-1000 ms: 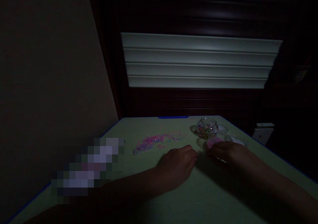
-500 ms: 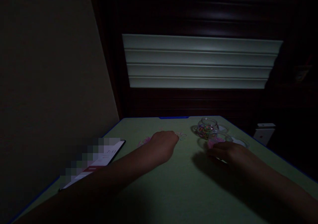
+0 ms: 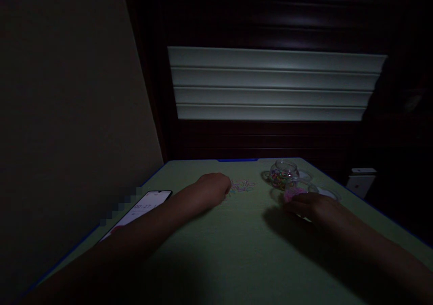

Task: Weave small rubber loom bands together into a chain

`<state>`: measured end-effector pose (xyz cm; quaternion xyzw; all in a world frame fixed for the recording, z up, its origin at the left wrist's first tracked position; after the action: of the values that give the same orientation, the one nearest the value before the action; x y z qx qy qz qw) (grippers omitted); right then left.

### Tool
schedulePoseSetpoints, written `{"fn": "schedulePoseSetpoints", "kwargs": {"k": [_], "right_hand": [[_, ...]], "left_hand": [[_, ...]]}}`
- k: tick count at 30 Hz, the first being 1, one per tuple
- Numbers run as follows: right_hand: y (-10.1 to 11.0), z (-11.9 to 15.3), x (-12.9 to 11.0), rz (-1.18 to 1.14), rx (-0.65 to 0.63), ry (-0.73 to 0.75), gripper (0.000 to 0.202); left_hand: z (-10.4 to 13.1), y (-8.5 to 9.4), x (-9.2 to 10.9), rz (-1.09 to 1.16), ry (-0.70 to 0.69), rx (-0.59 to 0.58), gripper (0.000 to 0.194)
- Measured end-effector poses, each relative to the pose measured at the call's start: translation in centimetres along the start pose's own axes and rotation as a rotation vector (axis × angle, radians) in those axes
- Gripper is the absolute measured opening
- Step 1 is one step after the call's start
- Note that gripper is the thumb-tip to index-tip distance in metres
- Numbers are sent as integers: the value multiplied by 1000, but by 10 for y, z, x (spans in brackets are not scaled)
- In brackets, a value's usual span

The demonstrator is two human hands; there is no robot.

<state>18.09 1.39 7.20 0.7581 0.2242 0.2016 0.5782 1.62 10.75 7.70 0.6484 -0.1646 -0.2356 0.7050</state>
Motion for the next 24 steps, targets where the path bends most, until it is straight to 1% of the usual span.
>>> {"fn": "schedulePoseSetpoints", "kwargs": {"k": [5, 11, 15, 19, 24], "right_hand": [[1, 0, 1, 4, 0, -6, 22], [2, 0, 1, -15, -24, -36, 19], [0, 0, 1, -13, -36, -39, 20], [-1, -1, 1, -15, -42, -27, 21], [-1, -2, 1, -4, -39, -22, 22]], "left_hand": [[1, -4, 8, -5, -2, -15, 16], [2, -1, 17, -72, -19, 20, 21], [1, -3, 15, -63, -24, 34, 23], [0, -5, 13, -53, -30, 23, 24], [0, -3, 13, -23, -54, 28, 25]]}}
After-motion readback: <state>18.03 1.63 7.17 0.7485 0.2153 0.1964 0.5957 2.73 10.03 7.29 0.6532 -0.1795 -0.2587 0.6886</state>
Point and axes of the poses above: each hand's wrist, its own z-axis away from the middle knuckle, its own y-axis out of the back of the hand, x = y × z, the point moved 8 cm from there along -z, towards the middle knuckle, and after that the axes turned 5 degrees about -x, right-handed, at the moved point
